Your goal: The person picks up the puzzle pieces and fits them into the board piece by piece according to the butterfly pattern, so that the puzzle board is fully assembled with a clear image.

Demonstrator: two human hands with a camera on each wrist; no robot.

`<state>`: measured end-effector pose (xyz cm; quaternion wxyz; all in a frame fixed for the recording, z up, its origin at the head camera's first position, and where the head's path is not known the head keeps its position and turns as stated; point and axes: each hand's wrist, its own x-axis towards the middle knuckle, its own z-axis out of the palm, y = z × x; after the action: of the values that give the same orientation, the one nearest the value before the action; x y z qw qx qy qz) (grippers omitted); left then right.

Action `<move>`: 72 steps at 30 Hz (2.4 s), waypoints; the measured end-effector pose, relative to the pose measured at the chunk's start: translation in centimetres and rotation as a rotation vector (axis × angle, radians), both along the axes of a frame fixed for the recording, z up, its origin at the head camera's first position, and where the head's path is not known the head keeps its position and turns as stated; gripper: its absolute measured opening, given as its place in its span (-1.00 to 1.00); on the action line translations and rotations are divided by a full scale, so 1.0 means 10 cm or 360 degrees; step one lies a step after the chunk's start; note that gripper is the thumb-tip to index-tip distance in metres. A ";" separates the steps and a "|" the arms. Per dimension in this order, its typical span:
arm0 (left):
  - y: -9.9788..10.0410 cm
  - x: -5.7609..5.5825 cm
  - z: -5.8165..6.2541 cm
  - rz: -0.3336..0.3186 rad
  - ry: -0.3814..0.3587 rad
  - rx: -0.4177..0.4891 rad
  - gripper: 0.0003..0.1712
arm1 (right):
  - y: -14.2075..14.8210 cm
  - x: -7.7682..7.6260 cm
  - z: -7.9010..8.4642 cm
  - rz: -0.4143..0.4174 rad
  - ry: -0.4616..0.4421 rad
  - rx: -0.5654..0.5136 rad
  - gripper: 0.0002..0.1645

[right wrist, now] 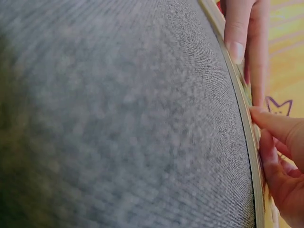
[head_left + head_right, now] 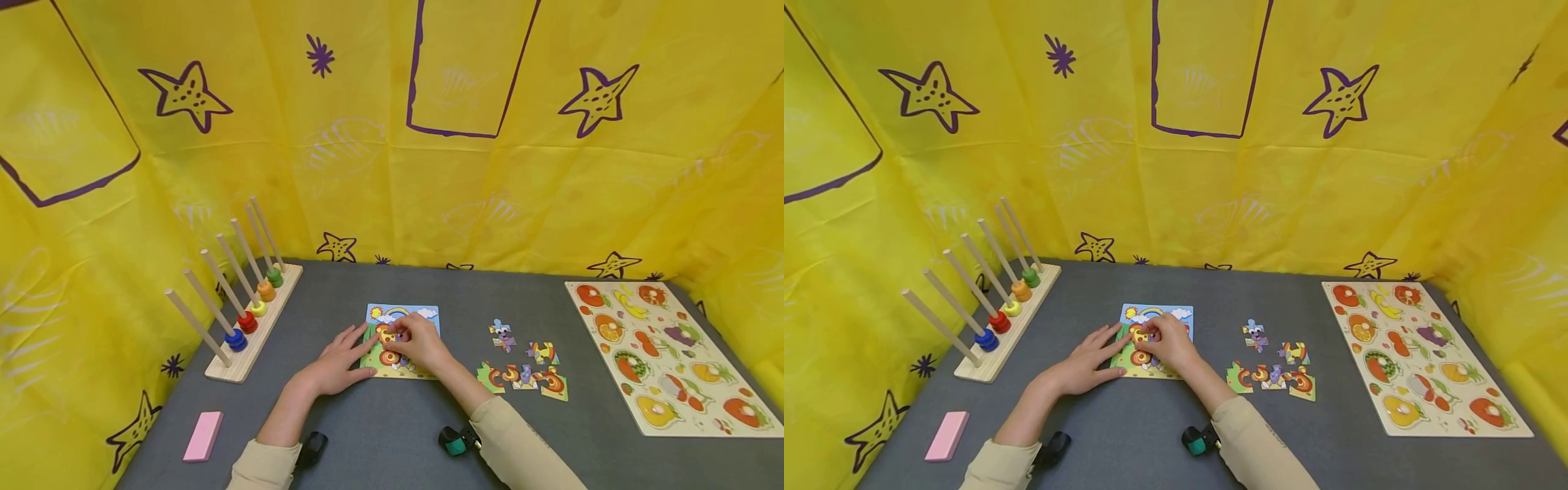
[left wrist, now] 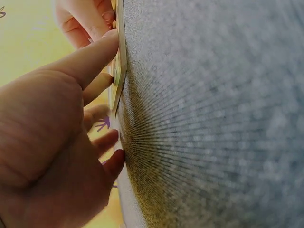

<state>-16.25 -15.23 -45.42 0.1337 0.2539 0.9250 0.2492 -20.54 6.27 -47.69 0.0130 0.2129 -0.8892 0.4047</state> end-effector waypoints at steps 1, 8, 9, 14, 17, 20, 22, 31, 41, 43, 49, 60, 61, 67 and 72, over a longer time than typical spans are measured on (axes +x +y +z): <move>0.01 0.00 0.01 -0.0021 0.0025 0.0005 -0.27 | 0.00 0.00 0.00 -0.0001 0.0000 -0.0002 -0.74; 0.04 -0.04 0.02 -0.0214 0.0196 0.0033 -0.36 | 0.00 -0.01 -0.01 -0.0018 -0.0003 -0.0014 -0.73; 0.05 -0.05 0.02 -0.0217 0.0212 0.0023 -0.36 | 0.00 -0.01 -0.01 -0.0021 0.0002 -0.0013 -0.73; 0.10 -0.05 0.01 -0.0190 0.0241 -0.0019 -0.34 | 0.01 -0.01 0.00 -0.0033 0.0011 -0.0002 -0.74; 0.12 -0.05 0.01 -0.0165 0.0224 -0.0034 -0.34 | 0.04 -0.02 0.02 0.0012 0.0023 0.0019 -0.75; 0.14 -0.06 0.01 -0.0130 0.0170 -0.0047 -0.33 | 0.15 -0.02 0.05 0.0052 0.0066 0.0025 -0.77; 0.15 -0.06 0.01 -0.0101 0.0122 -0.0060 -0.33 | 0.28 -0.03 0.07 0.0025 0.0101 0.0001 -0.80; 0.14 -0.04 0.01 -0.0059 0.0091 -0.0066 -0.31 | 1.27 0.01 0.14 -0.0327 0.0115 0.0099 -0.69; 0.15 -0.04 0.02 -0.0064 0.0099 -0.0060 -0.32 | 1.91 0.12 0.15 -0.0419 0.0044 0.0345 -0.37; 0.15 -0.04 0.01 -0.0074 0.0110 -0.0056 -0.32 | 1.93 0.13 0.14 -0.0417 0.0009 0.0342 -0.38; 0.14 -0.04 0.01 -0.0097 0.0138 -0.0046 -0.33 | 1.93 0.12 0.12 -0.0423 -0.0030 0.0336 -0.41; 0.15 -0.04 0.03 -0.0081 0.0132 -0.0073 -0.31 | 1.70 0.05 0.18 -0.0600 -0.0108 0.0017 -0.69; 0.16 -0.04 0.03 -0.0078 0.0129 -0.0079 -0.31 | 1.63 0.04 0.18 -0.0605 -0.0129 -0.0028 -0.70; 0.16 -0.04 0.03 -0.0072 0.0118 -0.0091 -0.32 | 1.19 0.01 0.17 -0.0556 -0.0339 -0.0263 -0.70; 0.16 -0.04 0.02 -0.0068 0.0122 -0.0095 -0.33 | 0.77 0.00 0.12 -0.0507 -0.0396 -0.0356 -0.75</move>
<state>-16.66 -13.67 -45.20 0.1111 0.2787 0.9308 0.2087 -20.50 13.96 -46.53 -0.0095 0.0156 -0.8559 0.5168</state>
